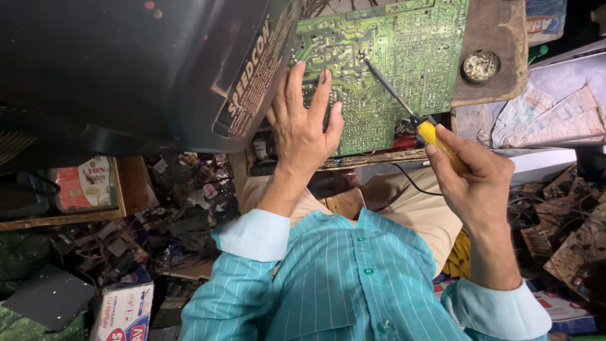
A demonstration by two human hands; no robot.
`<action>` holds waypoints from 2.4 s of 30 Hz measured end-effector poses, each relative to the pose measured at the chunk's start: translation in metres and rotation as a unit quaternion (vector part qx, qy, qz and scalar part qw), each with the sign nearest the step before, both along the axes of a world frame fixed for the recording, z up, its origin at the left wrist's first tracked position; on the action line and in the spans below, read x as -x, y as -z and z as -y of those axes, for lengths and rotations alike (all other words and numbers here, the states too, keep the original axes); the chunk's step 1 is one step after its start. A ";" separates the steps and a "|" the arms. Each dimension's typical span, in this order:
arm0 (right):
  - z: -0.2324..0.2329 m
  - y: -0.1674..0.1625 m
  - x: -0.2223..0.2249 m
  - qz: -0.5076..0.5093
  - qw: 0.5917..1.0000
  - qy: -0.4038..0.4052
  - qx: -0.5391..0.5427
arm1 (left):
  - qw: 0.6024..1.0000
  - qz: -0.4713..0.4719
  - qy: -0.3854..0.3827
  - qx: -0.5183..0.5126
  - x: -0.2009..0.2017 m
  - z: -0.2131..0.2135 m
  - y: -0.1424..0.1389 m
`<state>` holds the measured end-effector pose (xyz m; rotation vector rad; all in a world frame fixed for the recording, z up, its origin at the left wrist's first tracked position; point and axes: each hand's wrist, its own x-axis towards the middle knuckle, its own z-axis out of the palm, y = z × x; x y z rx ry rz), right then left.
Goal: The person holds a green circuit board on a cluttered workbench and touches multimeter probes to points on the board to test it. They then set the probes aside, pick up a soldering iron, and solder components on the board while steadying it with the other hand.
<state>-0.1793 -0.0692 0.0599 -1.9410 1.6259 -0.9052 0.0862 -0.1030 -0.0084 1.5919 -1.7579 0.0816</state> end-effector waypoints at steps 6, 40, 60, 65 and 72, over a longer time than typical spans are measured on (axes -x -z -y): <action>-0.005 -0.006 0.001 -0.002 1.000 0.000 0.014 | 1.000 -0.003 -0.002 0.000 0.002 0.001 0.000; -0.002 0.001 0.003 -0.019 0.999 0.003 0.034 | 1.000 -0.015 -0.002 0.006 0.002 0.002 0.002; -0.001 -0.028 0.024 0.088 0.991 0.082 0.065 | 1.000 -0.006 -0.002 0.000 0.002 0.001 0.000; -0.004 -0.024 0.010 0.034 0.998 0.034 0.034 | 1.000 -0.015 -0.005 0.008 0.003 0.001 -0.001; -0.006 -0.021 -0.007 -0.015 0.999 0.024 0.031 | 1.000 -0.018 0.000 -0.001 0.002 0.001 -0.001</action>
